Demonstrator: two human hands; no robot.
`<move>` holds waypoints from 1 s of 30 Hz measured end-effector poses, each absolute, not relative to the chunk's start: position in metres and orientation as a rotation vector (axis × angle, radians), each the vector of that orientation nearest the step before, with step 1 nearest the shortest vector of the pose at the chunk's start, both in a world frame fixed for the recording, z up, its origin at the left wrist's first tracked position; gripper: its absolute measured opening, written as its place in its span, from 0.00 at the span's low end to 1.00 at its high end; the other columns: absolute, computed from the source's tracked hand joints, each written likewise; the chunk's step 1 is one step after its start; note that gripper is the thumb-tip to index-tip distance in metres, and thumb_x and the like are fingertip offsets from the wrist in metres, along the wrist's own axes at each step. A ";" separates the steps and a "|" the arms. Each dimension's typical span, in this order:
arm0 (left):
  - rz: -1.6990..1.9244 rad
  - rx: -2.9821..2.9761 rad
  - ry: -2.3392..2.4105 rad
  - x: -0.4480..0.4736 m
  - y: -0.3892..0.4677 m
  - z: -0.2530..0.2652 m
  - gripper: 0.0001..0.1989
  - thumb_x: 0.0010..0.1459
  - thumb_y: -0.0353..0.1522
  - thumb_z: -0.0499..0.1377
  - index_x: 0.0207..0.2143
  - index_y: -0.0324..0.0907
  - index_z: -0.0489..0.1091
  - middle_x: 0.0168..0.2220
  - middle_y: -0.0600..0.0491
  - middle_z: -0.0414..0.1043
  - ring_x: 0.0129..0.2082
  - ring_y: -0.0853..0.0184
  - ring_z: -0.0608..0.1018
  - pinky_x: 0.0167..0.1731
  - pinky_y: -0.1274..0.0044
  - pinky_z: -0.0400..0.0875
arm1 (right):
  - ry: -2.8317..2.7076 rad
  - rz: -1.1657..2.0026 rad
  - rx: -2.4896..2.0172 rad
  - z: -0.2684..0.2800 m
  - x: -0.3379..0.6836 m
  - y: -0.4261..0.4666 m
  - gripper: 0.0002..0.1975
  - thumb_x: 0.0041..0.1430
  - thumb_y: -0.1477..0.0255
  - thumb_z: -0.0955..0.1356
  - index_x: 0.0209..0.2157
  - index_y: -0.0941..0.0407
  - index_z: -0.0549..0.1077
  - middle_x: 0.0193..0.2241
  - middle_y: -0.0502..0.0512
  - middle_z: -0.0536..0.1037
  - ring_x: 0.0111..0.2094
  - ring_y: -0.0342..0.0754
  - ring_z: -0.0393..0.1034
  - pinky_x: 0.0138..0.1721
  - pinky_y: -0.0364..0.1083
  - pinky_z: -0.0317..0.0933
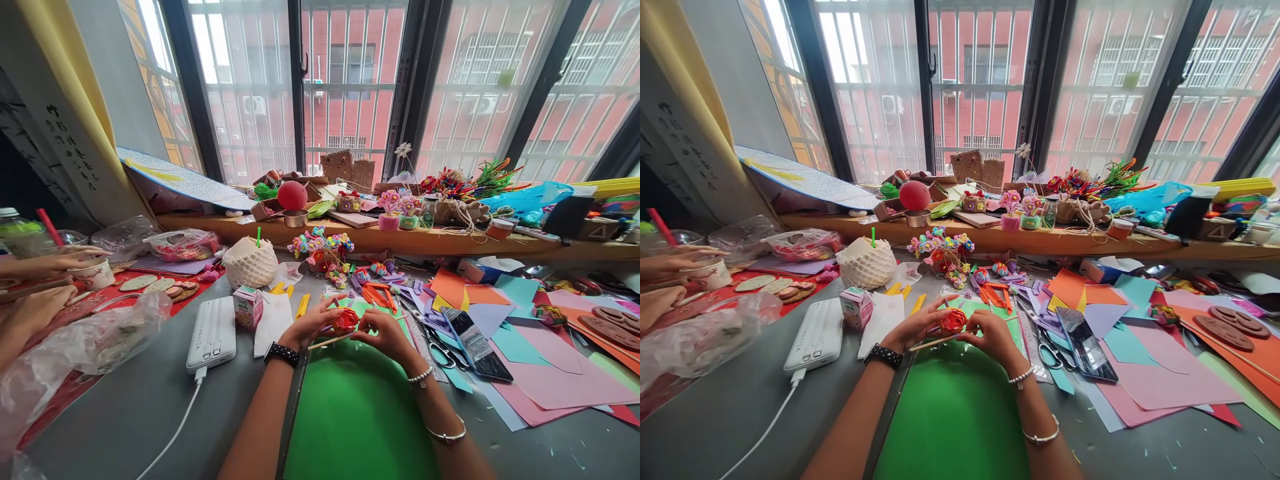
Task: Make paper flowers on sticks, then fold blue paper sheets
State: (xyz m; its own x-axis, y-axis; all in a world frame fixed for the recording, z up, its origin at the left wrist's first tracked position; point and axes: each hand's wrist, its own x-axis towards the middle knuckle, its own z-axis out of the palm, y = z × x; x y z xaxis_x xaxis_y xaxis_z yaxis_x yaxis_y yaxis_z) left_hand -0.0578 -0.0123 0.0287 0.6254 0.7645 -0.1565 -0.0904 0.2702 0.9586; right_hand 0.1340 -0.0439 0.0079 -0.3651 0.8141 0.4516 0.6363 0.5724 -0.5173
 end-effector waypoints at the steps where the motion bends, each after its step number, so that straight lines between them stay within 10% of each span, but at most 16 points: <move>1: 0.645 1.157 0.698 -0.058 -0.012 0.028 0.25 0.50 0.35 0.58 0.51 0.48 0.55 0.40 0.51 0.69 0.33 0.70 0.75 0.32 0.80 0.69 | -2.108 0.330 -1.145 0.007 0.134 -0.043 0.14 0.49 0.61 0.66 0.21 0.58 0.67 0.23 0.51 0.70 0.26 0.43 0.63 0.26 0.41 0.54; 30: 0.658 1.076 0.787 -0.055 -0.014 0.029 0.15 0.51 0.40 0.55 0.38 0.42 0.61 0.33 0.52 0.67 0.29 0.67 0.71 0.29 0.74 0.67 | -2.097 0.013 -1.177 0.002 0.115 -0.049 0.19 0.56 0.58 0.59 0.22 0.57 0.65 0.18 0.50 0.67 0.20 0.41 0.57 0.22 0.40 0.48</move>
State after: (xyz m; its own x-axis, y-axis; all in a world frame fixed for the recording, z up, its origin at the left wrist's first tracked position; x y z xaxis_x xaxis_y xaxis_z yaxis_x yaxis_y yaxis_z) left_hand -0.0552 -0.0139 0.0288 0.5639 0.7921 -0.2335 -0.0904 0.3403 0.9359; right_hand 0.1147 -0.0491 0.0024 -0.3239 0.7464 0.5813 0.7394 0.5831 -0.3367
